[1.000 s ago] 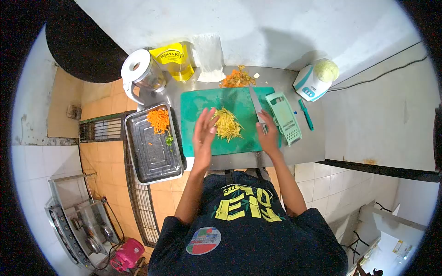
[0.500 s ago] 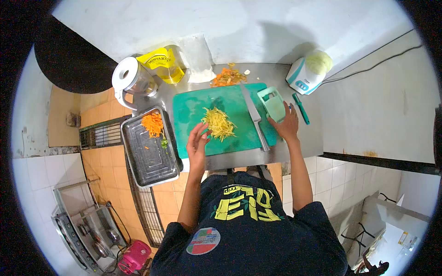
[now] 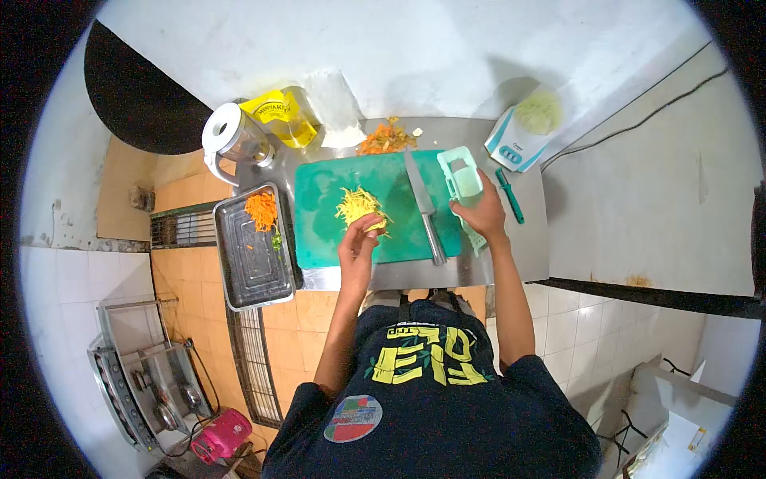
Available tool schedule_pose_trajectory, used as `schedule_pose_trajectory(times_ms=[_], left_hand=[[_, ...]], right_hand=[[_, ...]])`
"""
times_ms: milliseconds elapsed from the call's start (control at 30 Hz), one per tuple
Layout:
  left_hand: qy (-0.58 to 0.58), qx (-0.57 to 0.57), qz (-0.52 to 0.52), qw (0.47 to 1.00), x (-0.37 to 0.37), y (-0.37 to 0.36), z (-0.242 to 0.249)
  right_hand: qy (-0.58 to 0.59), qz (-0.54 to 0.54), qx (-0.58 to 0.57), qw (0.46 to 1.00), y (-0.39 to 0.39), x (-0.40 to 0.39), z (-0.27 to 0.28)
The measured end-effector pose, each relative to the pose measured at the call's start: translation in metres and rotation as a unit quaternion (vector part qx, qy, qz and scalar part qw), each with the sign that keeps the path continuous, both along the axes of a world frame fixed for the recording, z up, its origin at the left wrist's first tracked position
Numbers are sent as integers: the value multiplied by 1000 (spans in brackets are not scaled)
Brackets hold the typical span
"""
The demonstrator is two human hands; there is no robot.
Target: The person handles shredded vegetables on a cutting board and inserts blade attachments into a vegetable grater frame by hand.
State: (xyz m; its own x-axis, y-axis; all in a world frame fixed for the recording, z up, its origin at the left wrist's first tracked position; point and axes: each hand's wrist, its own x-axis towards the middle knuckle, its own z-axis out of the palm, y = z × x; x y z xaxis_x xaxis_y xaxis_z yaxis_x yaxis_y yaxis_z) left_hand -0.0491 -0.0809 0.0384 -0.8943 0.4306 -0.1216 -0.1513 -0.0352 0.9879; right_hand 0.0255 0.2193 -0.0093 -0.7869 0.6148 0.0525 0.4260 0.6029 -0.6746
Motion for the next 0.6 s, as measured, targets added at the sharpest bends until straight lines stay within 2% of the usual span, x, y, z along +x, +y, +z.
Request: schedule_pose_trajectory(times_ms=[67,100,200,233,333,467,600], left_hand=[[-1,19,-17,1000,7,15,6],[-2,27,-26,999,11,24,10],[15,3,-57,998,23,51,24],[34,-22,-80,996,26,59,26],[114,-127,-118,978,43,80,57],[136,-132,-124,974,60,93,68],[146,-126,-114,975,75,95,77]], right_hand=[[76,28,-196,977,2,7,22],[111,42,-291,949,3,11,29],[241,76,-465,849,-2,24,37],[231,64,-496,834,-6,30,41],[279,99,-612,733,-14,41,41],[275,124,-695,653,-22,56,42],[268,140,-731,612,-28,69,38]])
